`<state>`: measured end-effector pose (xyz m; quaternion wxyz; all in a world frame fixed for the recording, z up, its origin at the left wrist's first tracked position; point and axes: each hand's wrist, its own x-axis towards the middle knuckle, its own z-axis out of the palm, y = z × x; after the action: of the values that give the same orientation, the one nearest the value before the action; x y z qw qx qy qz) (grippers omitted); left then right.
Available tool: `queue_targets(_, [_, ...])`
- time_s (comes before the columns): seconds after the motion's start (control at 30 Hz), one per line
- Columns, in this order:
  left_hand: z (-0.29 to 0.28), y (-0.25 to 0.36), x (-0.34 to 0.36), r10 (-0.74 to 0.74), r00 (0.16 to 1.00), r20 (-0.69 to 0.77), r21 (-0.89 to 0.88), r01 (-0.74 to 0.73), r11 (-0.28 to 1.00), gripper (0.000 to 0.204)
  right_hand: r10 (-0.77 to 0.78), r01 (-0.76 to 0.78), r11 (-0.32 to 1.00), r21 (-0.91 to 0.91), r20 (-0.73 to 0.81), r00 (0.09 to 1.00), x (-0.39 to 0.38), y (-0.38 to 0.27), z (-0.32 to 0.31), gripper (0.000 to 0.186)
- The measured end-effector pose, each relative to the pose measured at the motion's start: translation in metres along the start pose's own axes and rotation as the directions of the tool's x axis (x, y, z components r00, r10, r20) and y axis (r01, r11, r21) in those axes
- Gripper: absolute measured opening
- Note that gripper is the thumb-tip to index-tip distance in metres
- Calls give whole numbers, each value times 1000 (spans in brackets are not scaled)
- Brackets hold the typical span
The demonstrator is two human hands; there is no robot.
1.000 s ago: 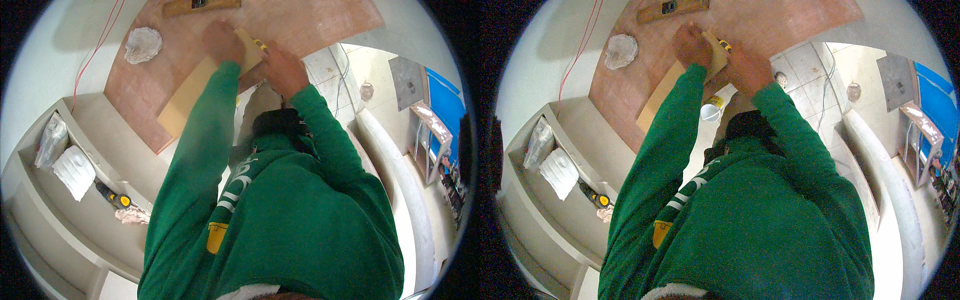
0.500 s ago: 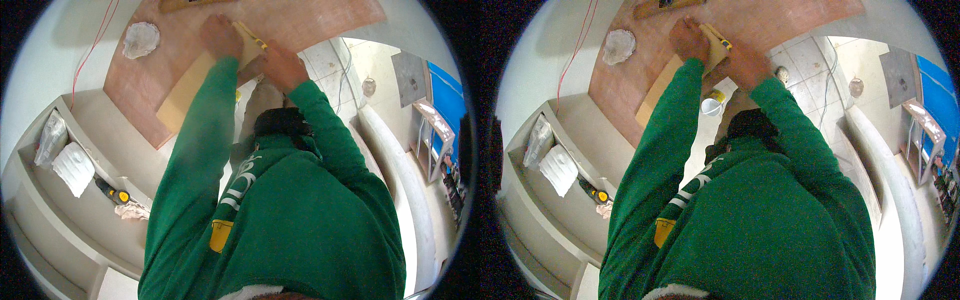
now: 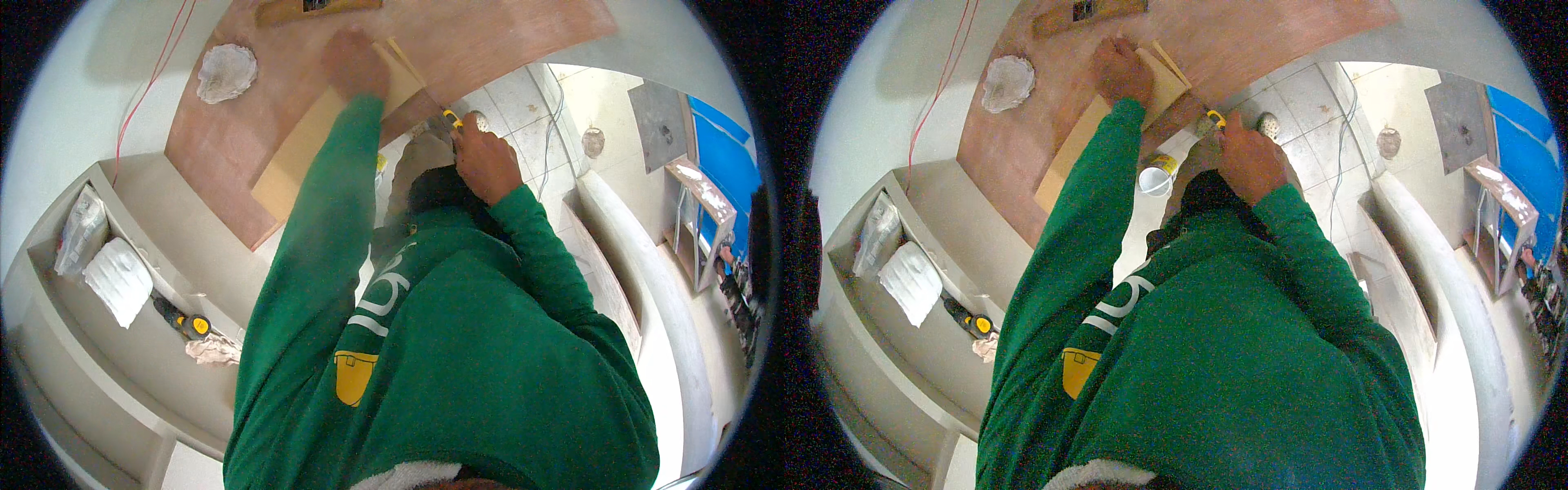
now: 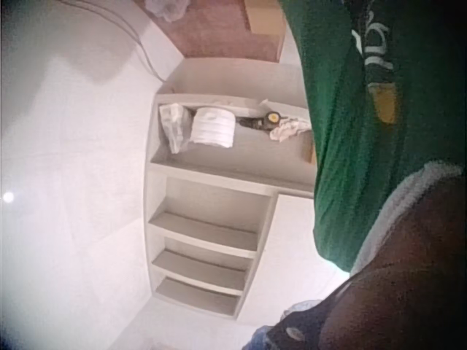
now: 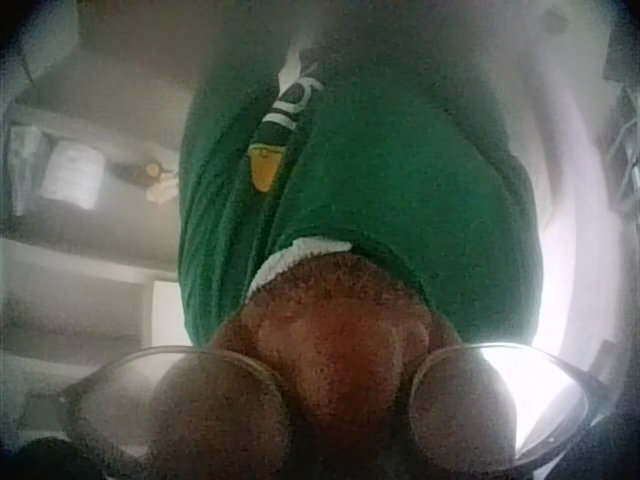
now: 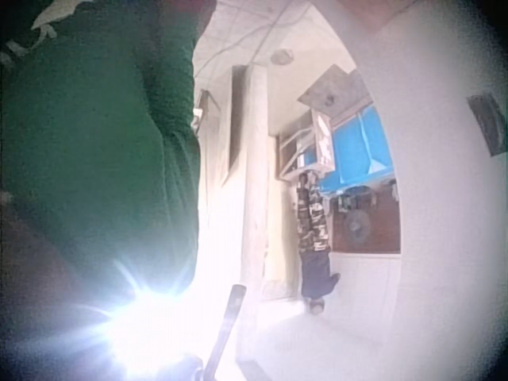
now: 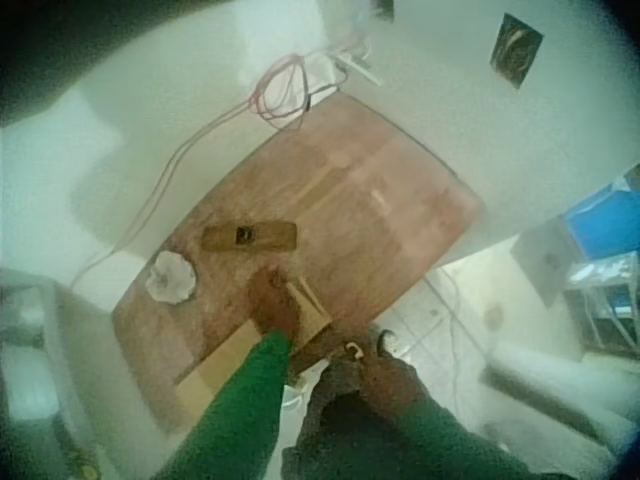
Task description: The person measures and marks a wooden plank on a workbench, then uses a utility knife to cut along the marked line. The person handles the plank and knife repeatedly to complete the cut.
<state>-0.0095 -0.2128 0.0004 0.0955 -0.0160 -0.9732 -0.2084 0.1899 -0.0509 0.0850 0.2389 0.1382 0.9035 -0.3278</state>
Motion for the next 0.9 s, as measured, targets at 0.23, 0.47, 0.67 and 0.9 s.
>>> queue_targets(0.23, [-2, 2, -3, 4, 998, -58, -45, -7, 999, 41, -19, 19, 1000, 1, -83, 996, -1, 15, -57, 32])
queue_targets(0.47, [1, -2, -4, 117, 985, -124, -53, -125, 991, 43, -306, 387, 922, -1, -612, 729, 177, 36, -93, 24])
queue_targets(0.67, [5, -9, -4, 53, 998, -45, 41, -51, 998, 41, -693, 697, 678, -235, -521, 499, 191, 15, -50, 33])
queue_targets(0.9, [-3, -4, -1, -82, 991, 109, -326, 114, 939, 33, -800, 767, 565, -304, -427, 420, 220, 11, 14, 19])
